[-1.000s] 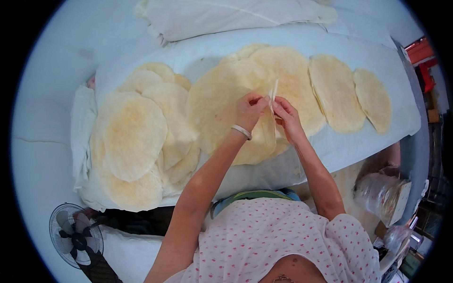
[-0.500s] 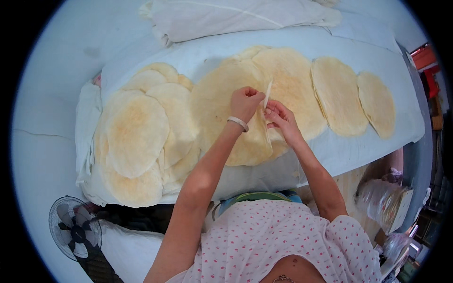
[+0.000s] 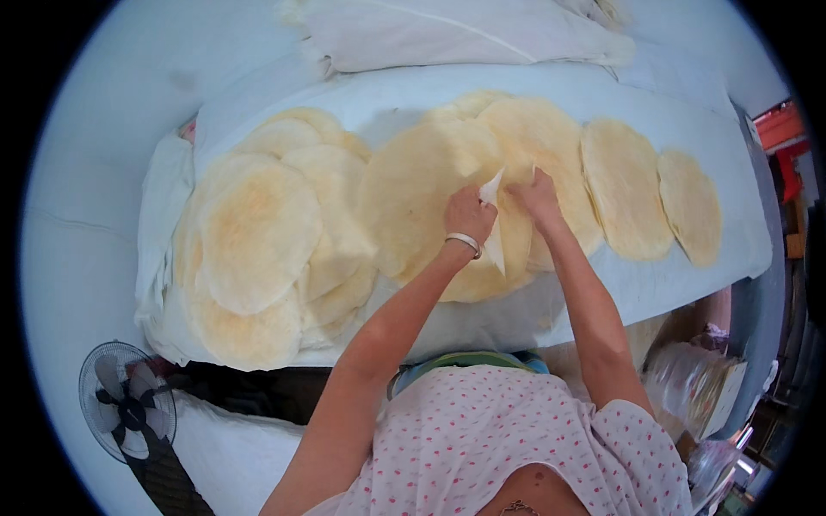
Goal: The person peels thin sheets of dough from a white surface by hand and stacks them together.
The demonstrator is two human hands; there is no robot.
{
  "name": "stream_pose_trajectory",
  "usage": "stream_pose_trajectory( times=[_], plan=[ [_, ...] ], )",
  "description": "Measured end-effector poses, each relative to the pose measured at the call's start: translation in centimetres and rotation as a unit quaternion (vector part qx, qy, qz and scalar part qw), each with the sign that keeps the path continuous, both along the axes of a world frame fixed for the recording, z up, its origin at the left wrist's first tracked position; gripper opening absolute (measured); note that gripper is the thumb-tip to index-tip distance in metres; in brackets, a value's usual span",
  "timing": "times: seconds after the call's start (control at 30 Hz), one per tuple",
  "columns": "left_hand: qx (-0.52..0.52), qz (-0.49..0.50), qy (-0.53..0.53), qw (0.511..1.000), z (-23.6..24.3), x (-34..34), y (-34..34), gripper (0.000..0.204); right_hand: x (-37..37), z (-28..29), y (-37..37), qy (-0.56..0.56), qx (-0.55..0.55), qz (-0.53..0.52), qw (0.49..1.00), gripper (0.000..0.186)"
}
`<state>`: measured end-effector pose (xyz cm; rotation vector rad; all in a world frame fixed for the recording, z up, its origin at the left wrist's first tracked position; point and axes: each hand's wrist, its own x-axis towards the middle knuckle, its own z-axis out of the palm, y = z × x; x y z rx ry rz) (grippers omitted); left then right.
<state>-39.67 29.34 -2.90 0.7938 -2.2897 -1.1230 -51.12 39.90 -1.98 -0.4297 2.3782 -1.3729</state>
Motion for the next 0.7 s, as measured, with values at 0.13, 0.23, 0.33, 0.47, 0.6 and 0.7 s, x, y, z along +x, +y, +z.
stream_pose_trajectory(
  times=[0.13,0.23,0.33,0.47,0.6,0.7],
  plan=[
    [0.042,-0.017,0.068,0.997,4.2,2.0,-4.8,0.019,-3.4,-1.4,1.9,-0.09,-0.067,0.083,0.99,0.02],
    [0.016,-0.002,0.084,0.996,10.7,5.2,-12.0,0.012,-4.5,3.4,3.5,-0.254,-0.15,0.064,0.953,0.024],
    [0.108,-0.006,0.1,0.989,17.4,11.1,-21.1,0.011,-6.8,8.2,5.0,-0.203,-0.144,0.004,0.968,0.036],
    [0.271,0.087,0.187,0.94,20.5,23.3,-35.3,0.013,-8.4,14.6,1.4,-0.094,-0.152,0.034,0.983,0.035],
    [0.407,0.217,0.265,0.847,14.9,34.7,-45.4,0.015,-5.0,21.9,-6.8,0.076,-0.081,0.134,0.985,0.029],
    [0.386,0.299,0.298,0.82,6.3,43.9,-50.5,0.017,-1.3,25.1,-15.1,0.165,-0.029,0.244,0.955,0.027]
  ],
)
